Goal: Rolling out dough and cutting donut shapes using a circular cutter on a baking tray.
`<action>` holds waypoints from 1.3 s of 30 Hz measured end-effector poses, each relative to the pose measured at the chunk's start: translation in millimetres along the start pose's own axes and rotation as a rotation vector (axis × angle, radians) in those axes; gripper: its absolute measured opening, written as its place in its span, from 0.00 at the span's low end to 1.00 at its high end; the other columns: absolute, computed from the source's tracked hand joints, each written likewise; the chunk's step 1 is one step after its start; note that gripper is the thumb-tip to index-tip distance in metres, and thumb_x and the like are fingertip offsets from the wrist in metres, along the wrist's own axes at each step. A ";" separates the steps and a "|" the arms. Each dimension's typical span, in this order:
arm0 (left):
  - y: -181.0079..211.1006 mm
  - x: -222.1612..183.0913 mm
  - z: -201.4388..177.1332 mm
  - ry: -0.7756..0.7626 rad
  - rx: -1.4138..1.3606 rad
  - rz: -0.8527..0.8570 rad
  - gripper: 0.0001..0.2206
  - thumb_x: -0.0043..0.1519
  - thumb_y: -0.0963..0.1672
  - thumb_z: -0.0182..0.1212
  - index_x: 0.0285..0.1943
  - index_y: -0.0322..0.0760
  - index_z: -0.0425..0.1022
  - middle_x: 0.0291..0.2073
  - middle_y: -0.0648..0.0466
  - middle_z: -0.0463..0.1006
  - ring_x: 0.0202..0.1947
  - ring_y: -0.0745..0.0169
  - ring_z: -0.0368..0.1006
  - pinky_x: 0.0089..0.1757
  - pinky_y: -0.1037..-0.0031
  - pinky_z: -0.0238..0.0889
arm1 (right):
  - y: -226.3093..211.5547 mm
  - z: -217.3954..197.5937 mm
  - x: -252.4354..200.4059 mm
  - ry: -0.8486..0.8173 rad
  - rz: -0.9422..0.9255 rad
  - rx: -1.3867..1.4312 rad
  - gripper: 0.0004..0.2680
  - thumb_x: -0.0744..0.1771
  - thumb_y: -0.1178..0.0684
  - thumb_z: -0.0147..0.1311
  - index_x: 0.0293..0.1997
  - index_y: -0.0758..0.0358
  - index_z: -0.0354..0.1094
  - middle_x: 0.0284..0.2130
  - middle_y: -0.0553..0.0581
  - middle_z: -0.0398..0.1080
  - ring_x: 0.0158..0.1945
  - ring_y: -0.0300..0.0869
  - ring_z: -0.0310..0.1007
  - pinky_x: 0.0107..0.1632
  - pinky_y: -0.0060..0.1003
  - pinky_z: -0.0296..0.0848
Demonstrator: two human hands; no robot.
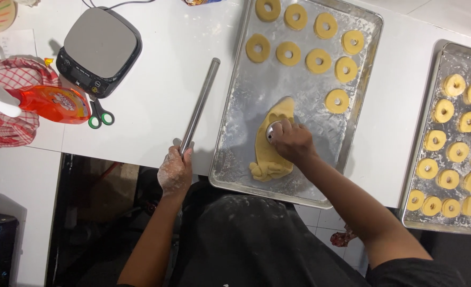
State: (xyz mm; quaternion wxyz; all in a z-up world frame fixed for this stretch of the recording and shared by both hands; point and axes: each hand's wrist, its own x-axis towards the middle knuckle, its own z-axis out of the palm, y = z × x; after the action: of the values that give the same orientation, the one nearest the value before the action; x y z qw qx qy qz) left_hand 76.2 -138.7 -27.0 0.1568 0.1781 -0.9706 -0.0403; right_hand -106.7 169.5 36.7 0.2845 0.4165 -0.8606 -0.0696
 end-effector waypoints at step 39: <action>53.1 63.8 -36.8 0.312 -0.268 0.302 0.18 0.66 0.50 0.59 0.57 0.33 0.72 0.44 0.47 0.70 0.46 0.47 0.70 0.47 0.59 0.65 | 1.9 -97.6 -4.6 -0.547 1.100 0.586 0.10 0.72 0.46 0.38 0.51 0.62 0.56 0.31 0.73 0.72 0.37 0.73 0.77 0.38 0.62 0.74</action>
State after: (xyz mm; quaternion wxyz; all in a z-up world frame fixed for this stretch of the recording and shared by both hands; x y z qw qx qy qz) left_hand 13.7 -112.8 33.5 0.3312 0.0128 -0.9362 -0.1167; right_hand -52.2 185.7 116.2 -0.0740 -0.0546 -0.9715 0.2186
